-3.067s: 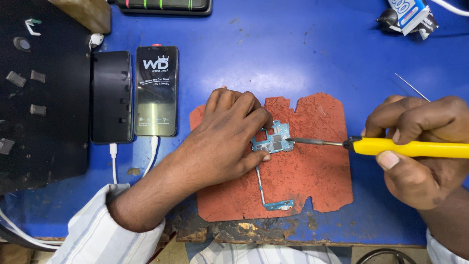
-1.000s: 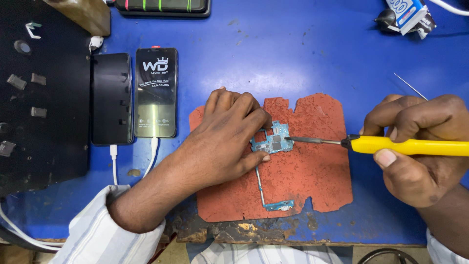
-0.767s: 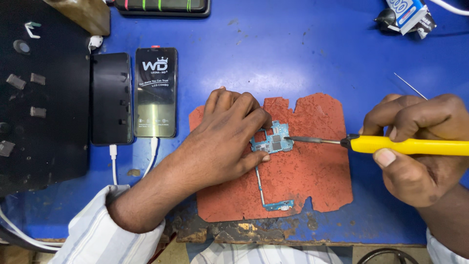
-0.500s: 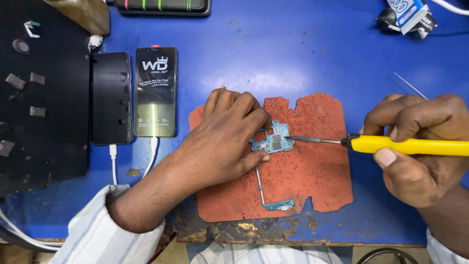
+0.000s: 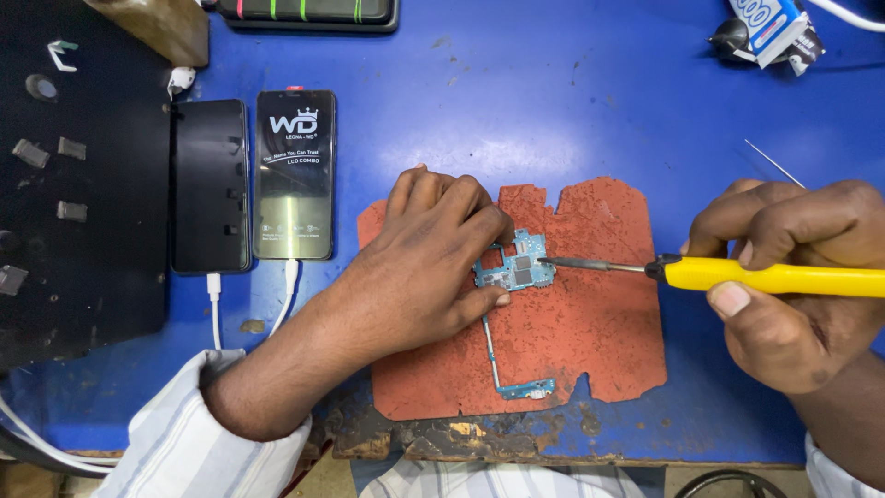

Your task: The person holds a phone motherboard steady on a red heat-resistant mat with their left hand while soldering components on the board with a yellow-handled soldering iron in their right hand. They reposition the iron tip across different points on the board throughout the episode.

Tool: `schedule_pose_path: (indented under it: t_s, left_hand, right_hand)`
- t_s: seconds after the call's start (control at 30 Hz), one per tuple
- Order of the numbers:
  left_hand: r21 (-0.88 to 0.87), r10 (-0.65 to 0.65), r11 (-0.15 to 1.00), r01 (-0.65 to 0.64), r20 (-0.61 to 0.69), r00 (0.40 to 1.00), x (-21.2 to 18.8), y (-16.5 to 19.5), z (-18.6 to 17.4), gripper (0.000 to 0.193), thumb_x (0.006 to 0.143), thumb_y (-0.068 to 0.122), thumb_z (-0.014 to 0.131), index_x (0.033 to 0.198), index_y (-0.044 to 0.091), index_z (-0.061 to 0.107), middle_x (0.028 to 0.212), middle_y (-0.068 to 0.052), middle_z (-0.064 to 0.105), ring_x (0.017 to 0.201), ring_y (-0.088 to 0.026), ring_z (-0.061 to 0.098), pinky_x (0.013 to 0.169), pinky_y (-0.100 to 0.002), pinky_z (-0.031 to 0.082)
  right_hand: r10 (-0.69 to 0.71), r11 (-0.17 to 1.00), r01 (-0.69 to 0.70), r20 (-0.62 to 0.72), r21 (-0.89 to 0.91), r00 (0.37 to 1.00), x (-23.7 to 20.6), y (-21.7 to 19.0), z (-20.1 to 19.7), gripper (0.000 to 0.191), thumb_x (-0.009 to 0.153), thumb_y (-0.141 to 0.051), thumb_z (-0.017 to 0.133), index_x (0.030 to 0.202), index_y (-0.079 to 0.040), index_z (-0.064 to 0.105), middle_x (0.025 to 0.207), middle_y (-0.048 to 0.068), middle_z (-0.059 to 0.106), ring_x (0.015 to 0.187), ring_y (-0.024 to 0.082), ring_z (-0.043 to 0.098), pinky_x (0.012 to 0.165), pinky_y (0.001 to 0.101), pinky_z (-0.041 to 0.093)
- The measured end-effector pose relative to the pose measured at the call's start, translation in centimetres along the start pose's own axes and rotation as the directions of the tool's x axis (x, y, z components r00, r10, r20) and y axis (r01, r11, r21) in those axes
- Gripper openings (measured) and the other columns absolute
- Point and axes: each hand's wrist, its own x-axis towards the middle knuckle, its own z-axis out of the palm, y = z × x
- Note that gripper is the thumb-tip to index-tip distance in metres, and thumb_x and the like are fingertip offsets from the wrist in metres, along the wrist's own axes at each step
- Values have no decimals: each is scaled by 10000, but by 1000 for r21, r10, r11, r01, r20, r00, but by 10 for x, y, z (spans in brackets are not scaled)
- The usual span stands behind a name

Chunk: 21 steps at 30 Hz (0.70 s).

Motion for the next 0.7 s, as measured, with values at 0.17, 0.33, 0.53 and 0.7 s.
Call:
schedule_pose_path:
  t_s: [0.17,0.33,0.53,0.7]
  left_hand:
    - [3,1,1000,-1,-1,1000,-1,0,-1,533,743,340,871,1111,31,639,1109,-134,531,1106,-368,477,1046,-521,354]
    - [5,6,1000,-6,-4,1000,-1,0,-1,540,738,340,868,1113,30,634,1112,-133,531,1106,-363,476,1049,-523,353]
    - [-1,0,1000,0,1,1000,-1,1,-4,533,746,338,864,1115,28,636,1114,-132,532,1101,-359,479,1044,-518,356]
    - [5,-6,1000,6,5,1000,-2,1,-4,527,745,337,861,1111,28,642,1110,-136,533,1094,-359,481,1048,-522,353]
  right_hand:
    - [-10,1000,10,10,-11,1000,2,-4,1,247,894,-93,626,1056,-68,442,829,175,639,618,137,534,581,258,462]
    - [-14,999,14,-5,-34,1000,2,-4,2,255,884,-101,609,1046,-62,416,815,161,619,605,133,564,579,268,473]
    - [8,1000,-8,-1,-24,1000,-2,-3,0,258,902,-97,625,1075,-74,434,805,170,637,637,152,559,635,294,467]
    - [2,1000,-2,-25,-18,1000,1,0,0,244,848,-97,618,1005,-67,434,788,161,630,630,163,569,593,291,477]
